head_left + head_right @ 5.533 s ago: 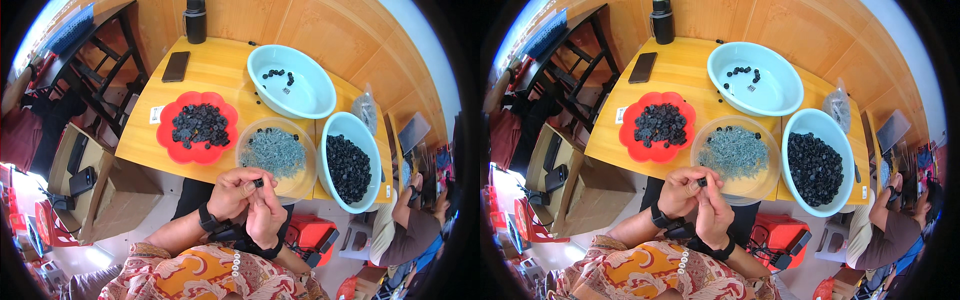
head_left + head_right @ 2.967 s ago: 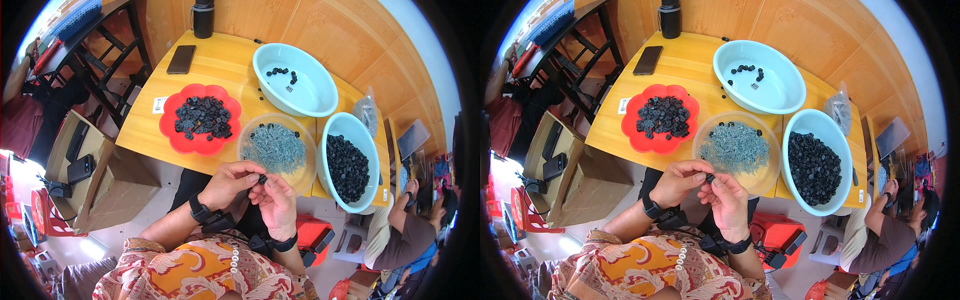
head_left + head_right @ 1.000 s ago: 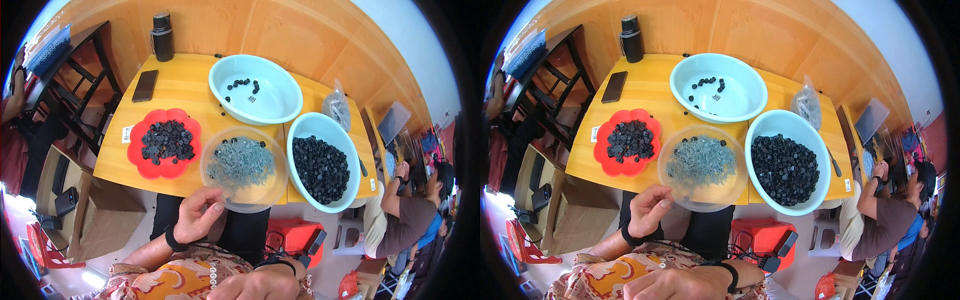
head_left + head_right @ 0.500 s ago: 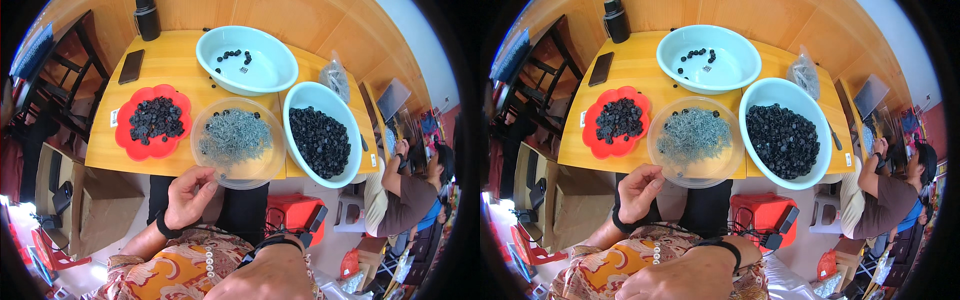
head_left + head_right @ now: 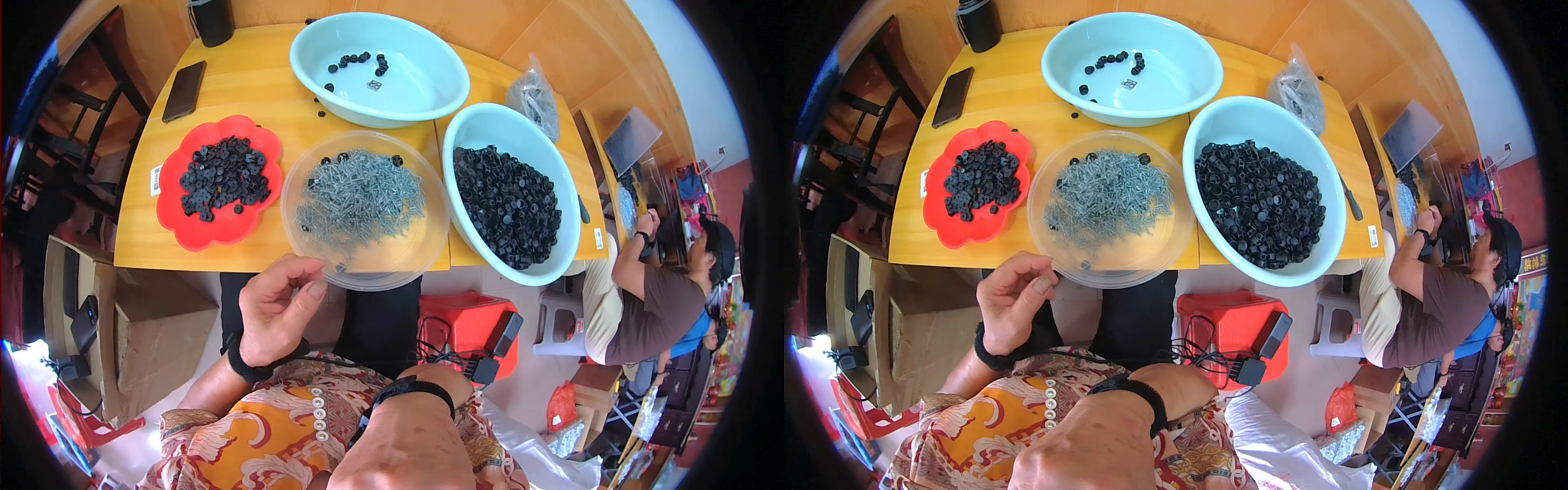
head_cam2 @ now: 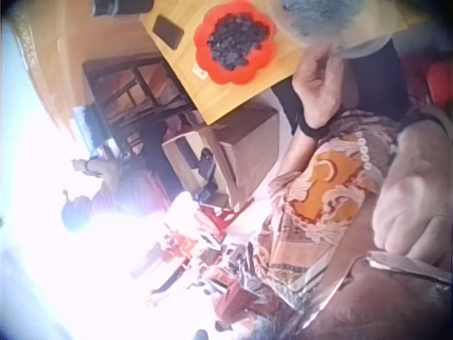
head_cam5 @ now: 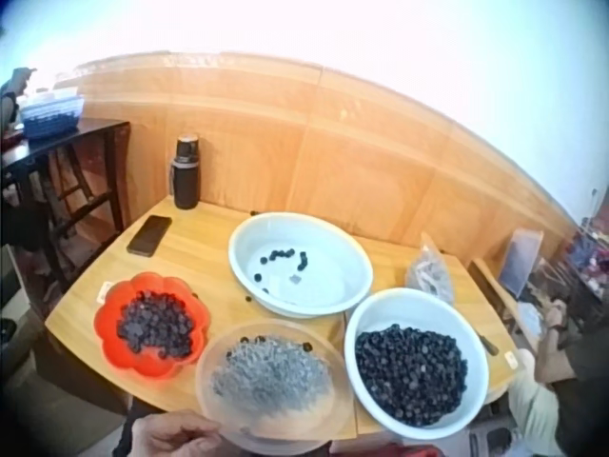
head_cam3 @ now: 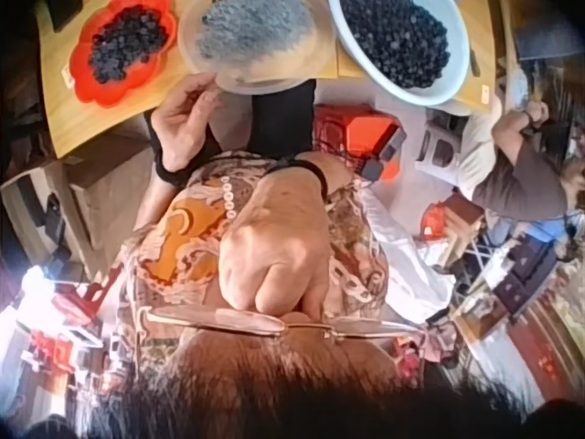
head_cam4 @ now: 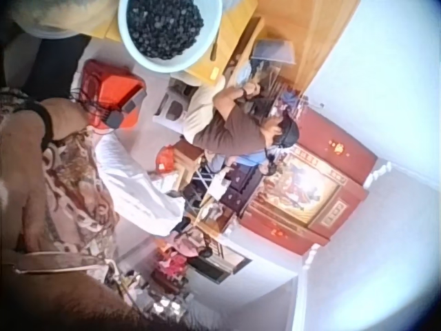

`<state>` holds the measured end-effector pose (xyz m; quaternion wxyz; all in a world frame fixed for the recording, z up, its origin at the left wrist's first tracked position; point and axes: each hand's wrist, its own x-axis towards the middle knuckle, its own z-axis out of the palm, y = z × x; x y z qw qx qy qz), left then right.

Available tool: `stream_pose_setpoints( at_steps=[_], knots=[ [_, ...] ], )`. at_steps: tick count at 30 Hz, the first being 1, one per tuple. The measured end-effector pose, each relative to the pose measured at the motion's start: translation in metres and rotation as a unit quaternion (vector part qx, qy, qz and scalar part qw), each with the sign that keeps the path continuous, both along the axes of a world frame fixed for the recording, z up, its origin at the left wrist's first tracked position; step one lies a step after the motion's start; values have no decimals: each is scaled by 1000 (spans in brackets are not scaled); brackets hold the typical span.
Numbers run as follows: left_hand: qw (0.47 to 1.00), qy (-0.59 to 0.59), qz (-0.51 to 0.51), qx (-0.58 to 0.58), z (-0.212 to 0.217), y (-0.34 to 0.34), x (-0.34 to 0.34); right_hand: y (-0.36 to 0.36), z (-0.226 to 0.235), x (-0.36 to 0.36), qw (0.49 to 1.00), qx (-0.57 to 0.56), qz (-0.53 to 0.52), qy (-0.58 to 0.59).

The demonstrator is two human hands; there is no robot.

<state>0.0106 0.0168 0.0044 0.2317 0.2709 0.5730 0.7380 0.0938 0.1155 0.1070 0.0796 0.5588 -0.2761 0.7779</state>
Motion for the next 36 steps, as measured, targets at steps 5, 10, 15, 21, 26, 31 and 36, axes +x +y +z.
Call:
stream_pose_setpoints(
  at_steps=[5, 10, 15, 21, 26, 31, 36],
  knots=[
    [994, 76, -27, -70, 10, -11, -9, 10, -40, 6, 989, -60, 59, -119],
    [843, 70, -440, 303, 81, -13, -12, 40, -44, 20, 982, 67, -16, -175],
    [804, -20, -434, 407, 94, -9, 21, 48, -66, 30, 917, -56, -126, -374],
    [716, -50, -599, 356, 67, 0, -10, 49, -78, 24, 843, -49, -208, -494],
    [920, -317, -168, 156, 36, 8, -25, 47, -73, 7, 688, 41, -308, -655],
    [952, -226, -77, 191, 1, 18, -28, 36, -84, -8, 713, 53, -308, -628],
    [964, -201, -11, 171, 1, 16, -17, 19, -78, -25, 713, 62, -304, -628]
  ],
)
